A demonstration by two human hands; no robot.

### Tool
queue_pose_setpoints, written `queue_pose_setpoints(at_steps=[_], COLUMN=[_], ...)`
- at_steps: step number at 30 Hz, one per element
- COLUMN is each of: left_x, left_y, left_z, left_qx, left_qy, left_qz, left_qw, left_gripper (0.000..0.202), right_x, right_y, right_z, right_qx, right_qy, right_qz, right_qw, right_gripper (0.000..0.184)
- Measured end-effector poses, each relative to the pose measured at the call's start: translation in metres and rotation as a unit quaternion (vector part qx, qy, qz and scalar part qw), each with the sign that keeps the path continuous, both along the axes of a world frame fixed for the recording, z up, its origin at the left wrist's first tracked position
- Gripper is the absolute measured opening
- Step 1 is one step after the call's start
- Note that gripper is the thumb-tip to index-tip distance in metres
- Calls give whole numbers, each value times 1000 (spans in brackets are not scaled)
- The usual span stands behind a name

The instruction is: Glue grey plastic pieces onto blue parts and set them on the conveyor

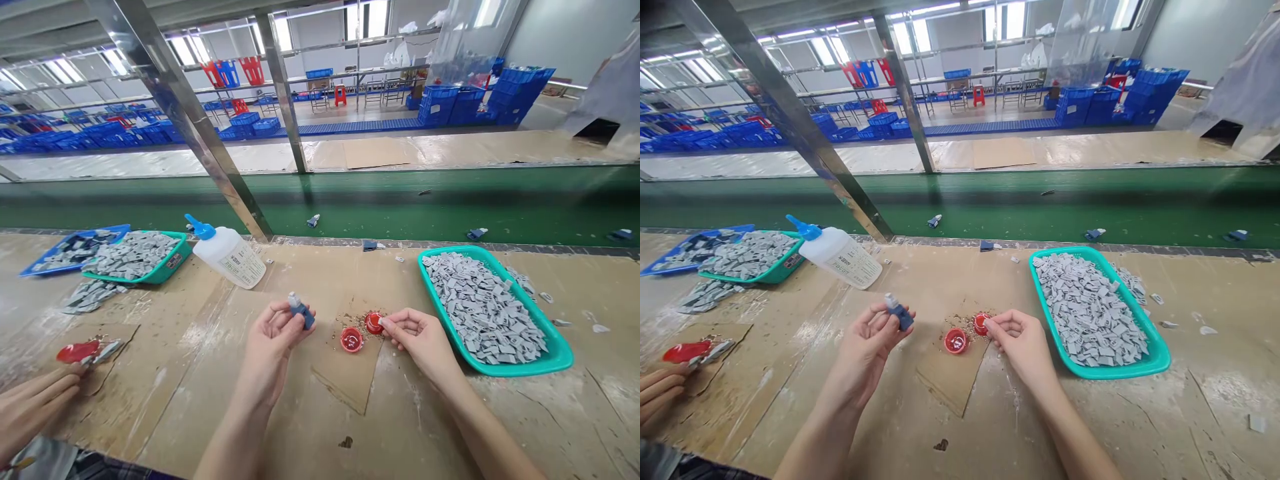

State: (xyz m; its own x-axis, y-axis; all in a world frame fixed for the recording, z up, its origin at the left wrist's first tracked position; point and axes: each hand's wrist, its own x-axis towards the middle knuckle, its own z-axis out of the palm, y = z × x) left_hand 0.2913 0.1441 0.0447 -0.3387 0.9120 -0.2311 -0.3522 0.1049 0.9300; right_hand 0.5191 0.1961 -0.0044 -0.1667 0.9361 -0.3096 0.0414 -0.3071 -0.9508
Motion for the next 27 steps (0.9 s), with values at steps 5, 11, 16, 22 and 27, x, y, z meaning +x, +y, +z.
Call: queue_pose_setpoints(at_steps=[5, 11, 16, 22, 27], left_x=[17, 34, 49, 72, 80], left_y=[-10, -9, -7, -6, -4], left_z=[-8, -16, -13, -8, -8], left_qx=[-9, -30, -16, -13, -16], left_qy=[-36, -6, 11, -5, -2], left_qz=[46, 29, 23, -29, -24], left_qw=[998, 999, 1000, 999, 1000], left_gripper=[43, 41, 33, 31, 33], right_x=[1, 2, 2, 0, 0], right_y=[-1, -1, -4, -17, -19], right_z=[0, 3, 17, 38, 42], right_qx=[5, -5, -9, -30, -39], right_qy=[-3, 2, 39, 107, 113], right_qz=[8, 9, 19, 65, 89], right_qw=[1000, 1000, 999, 992, 989], right_gripper=[41, 41, 38, 32, 32])
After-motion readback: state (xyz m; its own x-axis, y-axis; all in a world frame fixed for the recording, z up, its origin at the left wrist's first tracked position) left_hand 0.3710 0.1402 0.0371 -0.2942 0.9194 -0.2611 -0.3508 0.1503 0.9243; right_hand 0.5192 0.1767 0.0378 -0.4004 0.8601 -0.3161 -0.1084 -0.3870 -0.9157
